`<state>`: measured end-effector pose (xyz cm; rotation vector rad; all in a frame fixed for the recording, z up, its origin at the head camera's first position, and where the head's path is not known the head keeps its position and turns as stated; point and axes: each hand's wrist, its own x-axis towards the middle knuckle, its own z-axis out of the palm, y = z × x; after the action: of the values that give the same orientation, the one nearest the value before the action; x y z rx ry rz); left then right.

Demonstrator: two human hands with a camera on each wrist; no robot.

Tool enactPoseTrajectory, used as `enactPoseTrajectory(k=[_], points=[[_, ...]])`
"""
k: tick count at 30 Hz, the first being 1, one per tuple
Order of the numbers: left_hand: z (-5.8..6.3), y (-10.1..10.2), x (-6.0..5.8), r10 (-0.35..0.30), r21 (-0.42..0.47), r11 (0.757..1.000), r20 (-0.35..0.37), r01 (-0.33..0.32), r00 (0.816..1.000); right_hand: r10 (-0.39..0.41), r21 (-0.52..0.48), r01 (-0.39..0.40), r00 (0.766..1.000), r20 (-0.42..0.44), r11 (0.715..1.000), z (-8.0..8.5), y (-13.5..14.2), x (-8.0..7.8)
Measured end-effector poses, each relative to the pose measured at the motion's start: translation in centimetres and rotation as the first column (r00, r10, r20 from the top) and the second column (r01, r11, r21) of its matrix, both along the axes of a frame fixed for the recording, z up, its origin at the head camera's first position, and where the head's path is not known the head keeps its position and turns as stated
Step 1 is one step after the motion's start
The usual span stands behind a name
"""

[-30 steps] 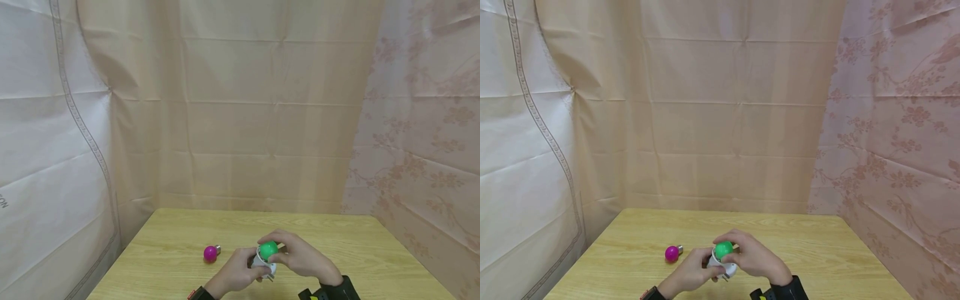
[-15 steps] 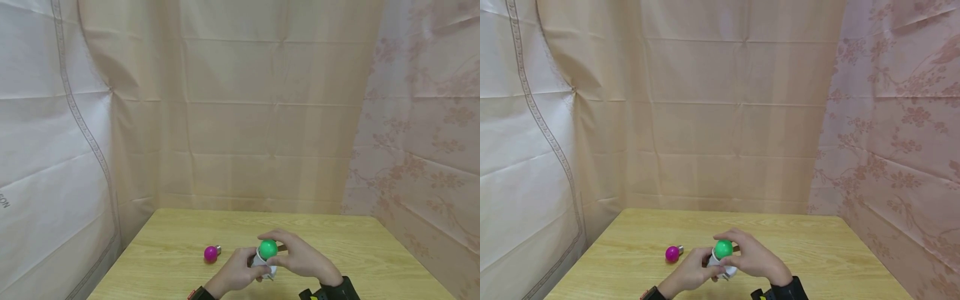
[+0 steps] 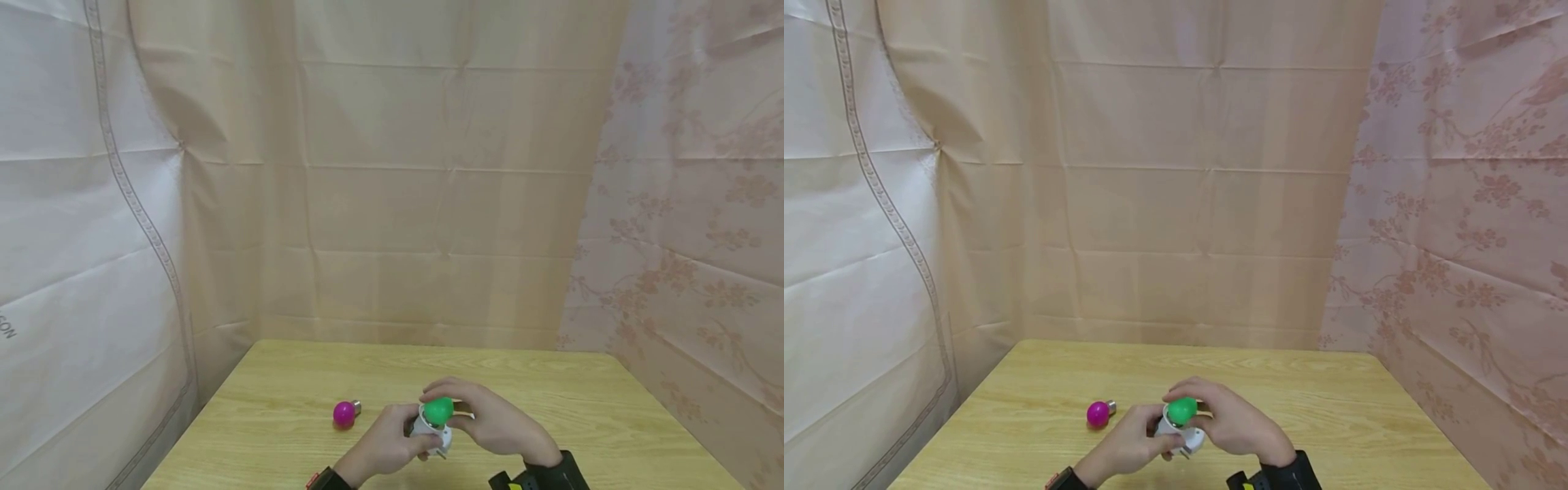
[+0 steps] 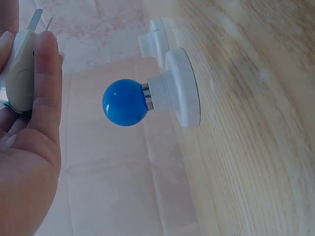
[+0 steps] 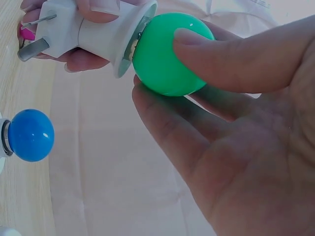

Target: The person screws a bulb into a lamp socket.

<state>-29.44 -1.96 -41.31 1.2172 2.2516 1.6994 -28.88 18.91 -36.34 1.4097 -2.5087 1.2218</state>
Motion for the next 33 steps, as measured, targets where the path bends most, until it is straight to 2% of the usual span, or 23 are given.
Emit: enactPoseTrajectory(k=[9,16,21,33], points=[[0.2,0.0,0.2,-0.003,-0.005,1.000,0.021,0.003,1.000,-0.035,0.007,0.034,0.999,0.013,0.999,-0.1,-0.1,-0.2],[-1.6,-0.2,-1.4,-0.010,-0.022,1.000,0.026,0.011,1.000,-0.039,-0.010,0.039,0.999,0.018,0.999,1.0,-0.6,0.9],[-2.1,-0.2,-1.9,-0.013,-0.030,0.999,0.024,0.014,1.000,-0.039,-0.024,0.039,0.999,0.022,0.999,1.8,-1.0,1.6],[-2.0,-0.1,-1.7,-0.003,-0.032,0.999,0.026,0.004,1.000,-0.054,-0.020,0.054,0.998,0.012,0.998,-0.1,-0.5,0.0]])
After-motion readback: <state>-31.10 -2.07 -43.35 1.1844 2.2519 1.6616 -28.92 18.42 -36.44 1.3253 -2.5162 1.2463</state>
